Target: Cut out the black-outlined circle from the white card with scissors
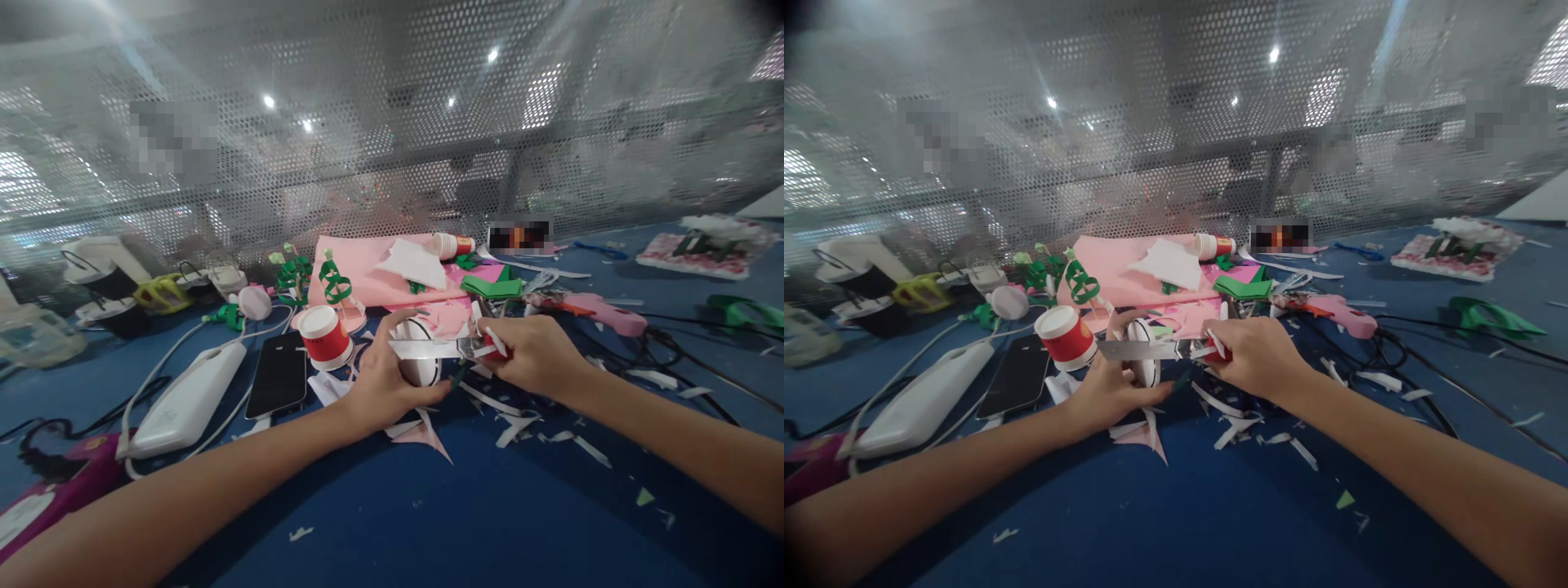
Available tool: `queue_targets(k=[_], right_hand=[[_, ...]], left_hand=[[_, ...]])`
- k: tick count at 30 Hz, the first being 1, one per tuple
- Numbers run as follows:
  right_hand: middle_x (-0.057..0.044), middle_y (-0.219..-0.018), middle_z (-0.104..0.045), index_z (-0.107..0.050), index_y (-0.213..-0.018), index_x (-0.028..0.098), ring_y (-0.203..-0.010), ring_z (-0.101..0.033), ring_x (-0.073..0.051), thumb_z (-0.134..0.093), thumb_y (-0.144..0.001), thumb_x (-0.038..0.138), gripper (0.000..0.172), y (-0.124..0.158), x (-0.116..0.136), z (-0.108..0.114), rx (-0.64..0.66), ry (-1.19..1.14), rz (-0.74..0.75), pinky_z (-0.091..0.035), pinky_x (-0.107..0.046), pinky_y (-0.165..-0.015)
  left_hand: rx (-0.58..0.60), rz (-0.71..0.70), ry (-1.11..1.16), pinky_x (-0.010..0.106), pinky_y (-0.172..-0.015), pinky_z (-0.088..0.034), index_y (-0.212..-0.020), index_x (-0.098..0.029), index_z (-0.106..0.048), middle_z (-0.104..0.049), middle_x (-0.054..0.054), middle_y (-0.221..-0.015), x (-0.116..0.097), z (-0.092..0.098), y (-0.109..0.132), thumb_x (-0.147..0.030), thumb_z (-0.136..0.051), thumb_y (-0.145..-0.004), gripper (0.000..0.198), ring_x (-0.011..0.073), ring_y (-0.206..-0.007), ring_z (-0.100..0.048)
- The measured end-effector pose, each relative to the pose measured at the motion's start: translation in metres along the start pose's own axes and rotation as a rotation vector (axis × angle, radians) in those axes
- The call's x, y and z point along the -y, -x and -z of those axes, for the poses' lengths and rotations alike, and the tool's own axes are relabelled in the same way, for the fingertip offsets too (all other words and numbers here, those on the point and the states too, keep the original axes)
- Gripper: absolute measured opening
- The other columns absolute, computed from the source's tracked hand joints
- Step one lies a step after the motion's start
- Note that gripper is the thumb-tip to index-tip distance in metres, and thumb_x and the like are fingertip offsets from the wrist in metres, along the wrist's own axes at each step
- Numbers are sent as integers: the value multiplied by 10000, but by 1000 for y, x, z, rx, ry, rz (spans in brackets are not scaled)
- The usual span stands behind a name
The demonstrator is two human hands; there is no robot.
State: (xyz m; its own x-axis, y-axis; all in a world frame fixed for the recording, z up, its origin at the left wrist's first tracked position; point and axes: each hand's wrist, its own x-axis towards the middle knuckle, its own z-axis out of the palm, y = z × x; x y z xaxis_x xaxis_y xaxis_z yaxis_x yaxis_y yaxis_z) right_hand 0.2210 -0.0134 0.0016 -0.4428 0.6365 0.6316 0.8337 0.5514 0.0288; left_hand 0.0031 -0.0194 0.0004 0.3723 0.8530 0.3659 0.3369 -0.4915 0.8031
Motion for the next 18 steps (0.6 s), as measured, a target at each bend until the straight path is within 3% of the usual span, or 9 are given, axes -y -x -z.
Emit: queue_targets(k=[2,5,10,14,18], right_hand=[[-16,-562,-628,-562,-638,188,-520,-562,-159,-496,-670,212,78,-1,0,1,33,-1,2,-256,-238,-484],[-30,-603,-656,-582,-663,185,-551,-579,-166,-495,-683,230,100,-1,0,0,65,12,-6,-252,-240,-487],[-30,-584,-641,-551,-644,182,-524,-563,-159,-479,-721,270,137,0,6,0,51,14,29,-225,-248,-476],[-24,-555,-612,-531,-629,182,-501,-540,-150,-471,-675,217,83,-1,12,-1,40,35,40,-199,-255,-471],[-33,-552,-613,-548,-655,175,-490,-527,-148,-464,-688,223,102,-1,16,-1,-3,70,38,-181,-260,-466]], left_hand=[[68,43,100,314,-607,-504,-1242,-254,-251,-528,10,-887,-1,-1,1,-319,-720,-615,785,137,-658,-560],[104,25,150,318,-632,-504,-1220,-254,-273,-524,-12,-840,-2,-2,0,-271,-718,-613,752,151,-701,-567],[94,-135,-44,358,-753,-473,-1153,-233,-375,-523,-16,-830,2,-1,-2,-245,-718,-582,666,180,-790,-553],[134,-86,-127,303,-632,-476,-1106,-233,-416,-506,-32,-764,3,-1,-1,-254,-693,-602,575,152,-681,-529],[136,-70,-133,291,-636,-481,-1080,-237,-429,-520,-31,-777,-2,-3,1,-215,-683,-599,545,145,-681,-537]])
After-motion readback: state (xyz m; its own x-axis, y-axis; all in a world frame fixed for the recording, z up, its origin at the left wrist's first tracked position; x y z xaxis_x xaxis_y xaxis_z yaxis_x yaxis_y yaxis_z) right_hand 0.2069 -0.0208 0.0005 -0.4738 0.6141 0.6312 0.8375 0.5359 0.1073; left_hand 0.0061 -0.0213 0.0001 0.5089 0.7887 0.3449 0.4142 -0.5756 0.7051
